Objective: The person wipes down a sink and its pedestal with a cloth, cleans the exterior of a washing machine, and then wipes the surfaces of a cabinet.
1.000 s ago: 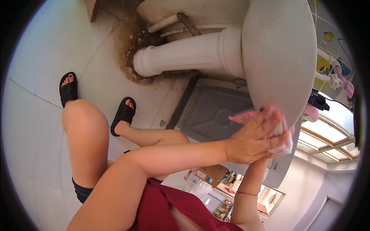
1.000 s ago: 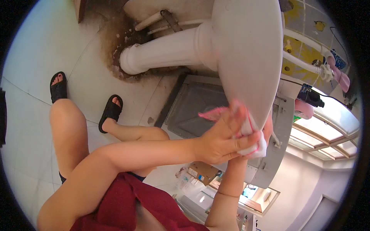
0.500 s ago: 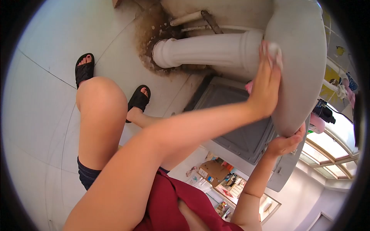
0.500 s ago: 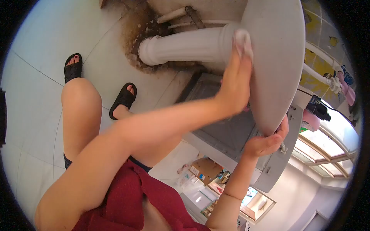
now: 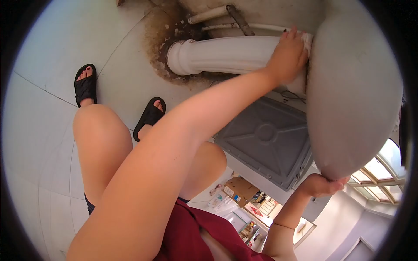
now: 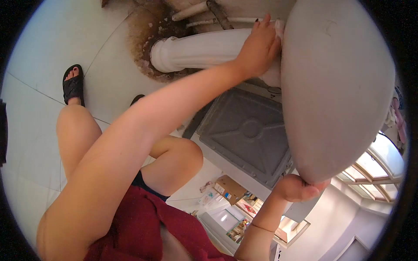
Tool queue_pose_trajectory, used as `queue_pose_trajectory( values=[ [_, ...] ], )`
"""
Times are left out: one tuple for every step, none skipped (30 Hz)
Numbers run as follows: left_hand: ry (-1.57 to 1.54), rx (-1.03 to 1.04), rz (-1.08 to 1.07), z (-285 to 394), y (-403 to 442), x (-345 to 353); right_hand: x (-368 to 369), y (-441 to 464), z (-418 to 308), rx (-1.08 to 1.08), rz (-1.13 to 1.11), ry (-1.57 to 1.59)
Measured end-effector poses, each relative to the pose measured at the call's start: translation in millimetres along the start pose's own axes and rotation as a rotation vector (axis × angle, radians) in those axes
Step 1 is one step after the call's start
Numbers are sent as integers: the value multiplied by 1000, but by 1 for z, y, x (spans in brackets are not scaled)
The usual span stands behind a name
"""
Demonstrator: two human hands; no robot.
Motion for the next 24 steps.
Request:
queue_pose_trajectory(
  values=[
    [57,63,22,7,-9,-4,4,-1,-2,31,73,10],
    [113,125,42,13,-19,-6,7,-1,-2,34,73,10],
    [113,122,38,19,-29,-7,9,0,-3,13,91,25],
    [97,126,26,22,-42,-6,9,0,-4,-9,112,41],
    [78,130,15,24,-54,-5,5,-1,0,-7,115,38],
    [75,133,10,25,-64,-6,0,-2,5,-59,79,-14],
    [206,191,-167,27,-73,-4,-4,-3,8,-113,43,-61],
    [337,249,-342,27,-85,-1,-6,-4,6,-115,50,-58],
    [342,259,-341,21,-106,1,-4,-4,2,-172,7,-121],
    [334,358,-357,11,-134,8,-3,-2,-1,-232,-36,-181],
    [326,461,-374,12,-148,9,-2,-1,0,-166,-36,-105],
    [335,476,-374,25,-146,-2,0,1,-4,-167,-21,-96],
    [291,290,-478,39,-141,-19,3,0,-8,-138,-30,-28],
    [246,97,-585,46,-141,-30,4,-3,-12,-102,-41,36],
    [388,218,-397,44,-157,-32,3,-3,-15,-88,-25,38],
    [397,233,-412,57,-145,-48,4,-3,-20,-211,5,21],
    [-165,-529,-448,65,-123,-73,6,-5,-25,-336,34,3],
    [-743,-1285,-408,72,-119,-88,9,-16,-32,-432,64,-40],
    [-915,-1354,-311,70,-114,-96,14,-31,-40,-529,95,-83],
    [-1090,-1413,-208,67,-107,-103,15,-50,-47,-541,-59,-57],
    [-1180,-1355,-283,74,-98,-112,16,-70,-54,-541,-214,-27],
    [-1219,-1346,-372,87,-86,-124,35,-85,-52,-379,-227,220],
    [-1254,-1332,-440,94,-81,-132,43,-89,-57,-212,-360,238],
    [-1290,-1322,-513,99,-77,-138,56,-93,-53,-111,-444,294]
  ],
)
Point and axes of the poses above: each hand's wrist, its own y-axis towards the middle knuckle, its own x-axis out of the palm, z = x × y, the point moved 2 cm from there along y, towards the middle knuckle, and after that the axes turned 7 degrees about y, right-handed, at the moved point
